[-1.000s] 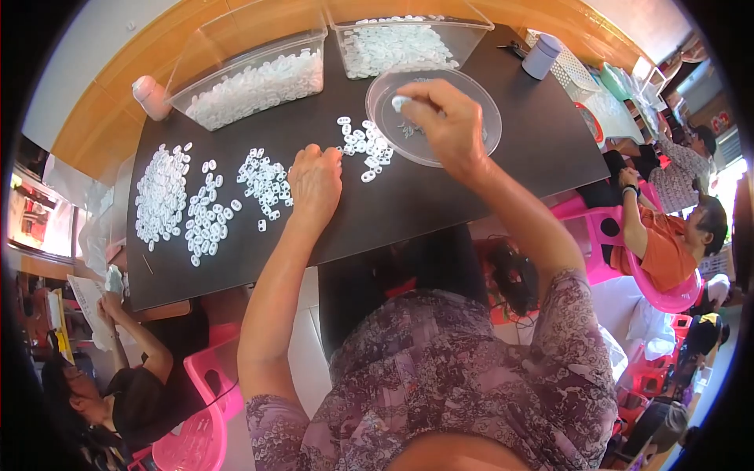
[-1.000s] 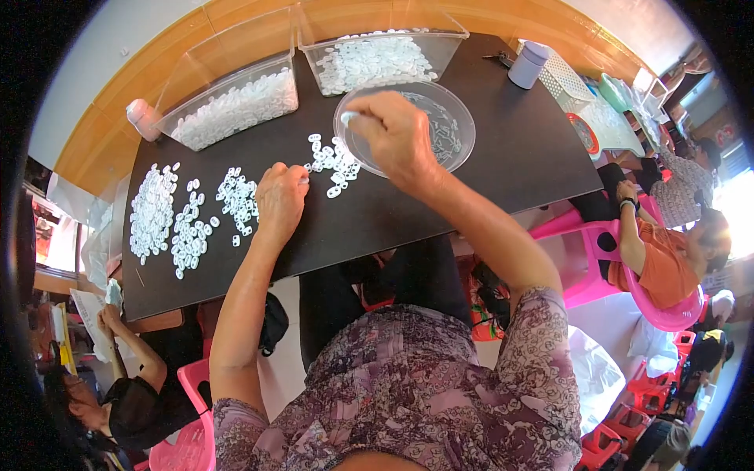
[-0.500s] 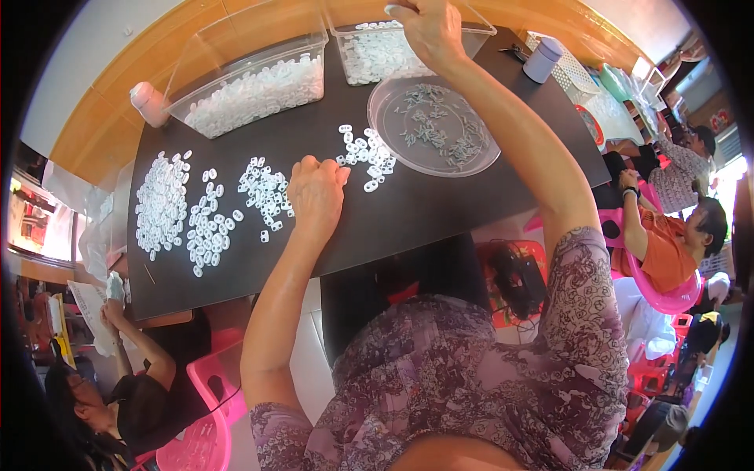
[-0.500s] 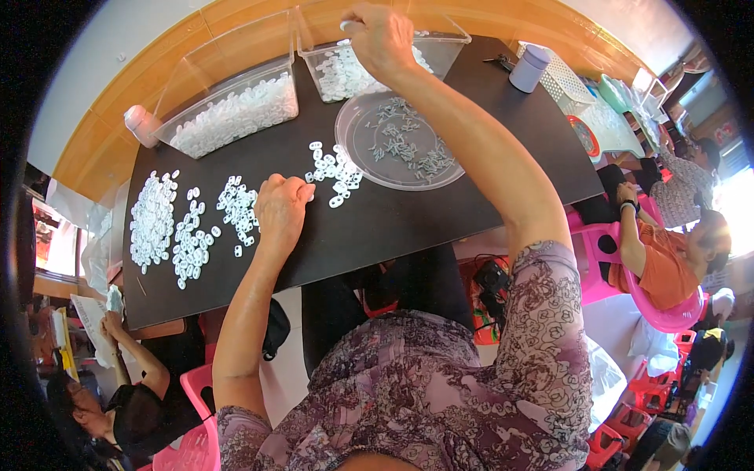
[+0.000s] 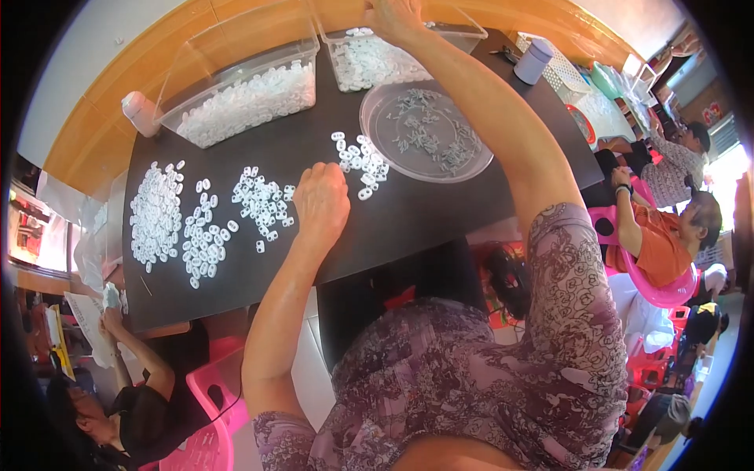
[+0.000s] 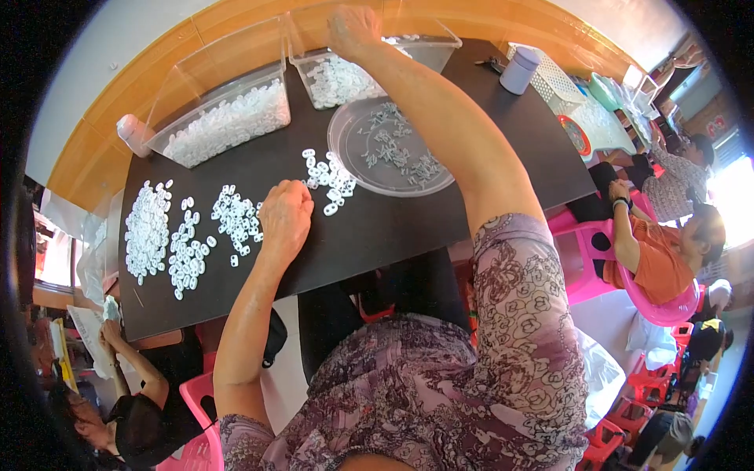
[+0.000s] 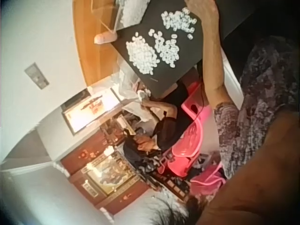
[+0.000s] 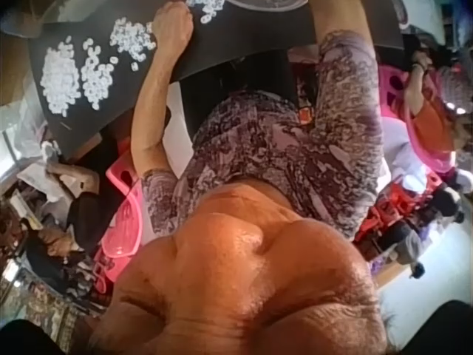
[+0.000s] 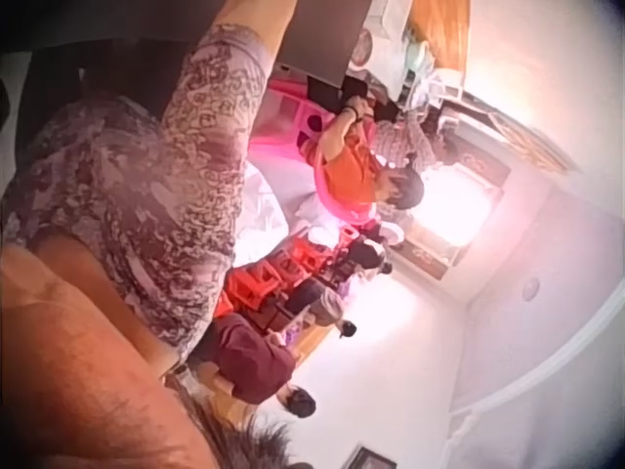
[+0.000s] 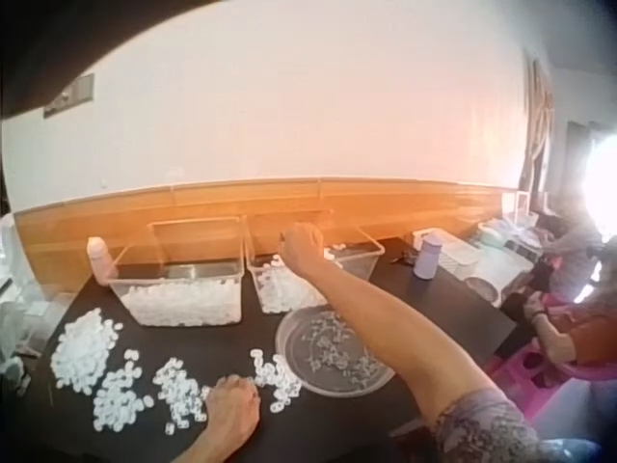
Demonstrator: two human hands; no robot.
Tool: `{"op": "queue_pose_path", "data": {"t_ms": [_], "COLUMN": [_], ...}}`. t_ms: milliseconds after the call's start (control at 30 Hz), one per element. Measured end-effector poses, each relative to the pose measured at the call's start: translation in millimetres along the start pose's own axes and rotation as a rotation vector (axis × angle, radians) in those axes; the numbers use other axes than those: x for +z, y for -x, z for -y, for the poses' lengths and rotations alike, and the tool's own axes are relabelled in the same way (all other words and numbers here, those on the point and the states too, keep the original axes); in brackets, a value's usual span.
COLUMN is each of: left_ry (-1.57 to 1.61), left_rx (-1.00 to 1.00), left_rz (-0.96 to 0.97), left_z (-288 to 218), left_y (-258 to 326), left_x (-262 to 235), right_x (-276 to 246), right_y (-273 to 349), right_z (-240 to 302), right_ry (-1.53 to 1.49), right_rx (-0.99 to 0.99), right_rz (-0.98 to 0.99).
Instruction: The user is manually assembling small white plastic components by inserting metal pins into them at a shared workspace.
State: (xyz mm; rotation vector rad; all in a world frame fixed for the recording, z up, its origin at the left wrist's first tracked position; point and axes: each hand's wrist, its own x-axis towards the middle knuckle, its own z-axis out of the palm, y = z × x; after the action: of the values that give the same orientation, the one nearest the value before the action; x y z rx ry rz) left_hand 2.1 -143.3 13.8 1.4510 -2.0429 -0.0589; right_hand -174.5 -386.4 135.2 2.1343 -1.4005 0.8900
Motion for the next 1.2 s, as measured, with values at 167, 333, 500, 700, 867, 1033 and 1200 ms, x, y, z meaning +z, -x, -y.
{"op": "queue_pose_path", "data": {"t_ms": [167, 333, 500, 700, 867, 1033, 1200], "left_ry": [0.252, 0.421, 0.407, 0.496, 0.487, 0.037, 0.041], "left_rx": [-0.065, -0.156, -0.001, -0.259, -0.223, 0.001, -0.082], "left_rz": [-0.076, -0.059, -0.164, -0.051, -0.131, -0.424, -0.532], "left_z": [7.7, 5.0, 0.0, -7.9, 0.6, 3.9, 16.1], "left_y": [4.1, 1.1, 0.0, 7.0, 13.8, 15.0, 9.1], "left_x": [-3.0, -3.3, -6.1, -10.7, -3.8, -0.2, 2.8], "right_x": [-27.5, -66.5, -57.4, -39.5, -21.3, -16.2, -83.6], "right_y": [35.8, 117.4, 177.2, 187.9, 178.6, 180.5, 191.3], "right_z": [19.4, 26.6, 16.0, 17.8, 4.9, 4.2, 72.4], "right_ry": [-0.199, -0.356, -0.531, -0.303, -0.319, -0.379, -0.467], "right_rx": [0.086, -0.097, 0.005, -0.09, -0.009, 0.028, -0.335], "right_rz": [-0.028, 0.067, 0.372, 0.323, 0.261, 0.244, 0.036]}}
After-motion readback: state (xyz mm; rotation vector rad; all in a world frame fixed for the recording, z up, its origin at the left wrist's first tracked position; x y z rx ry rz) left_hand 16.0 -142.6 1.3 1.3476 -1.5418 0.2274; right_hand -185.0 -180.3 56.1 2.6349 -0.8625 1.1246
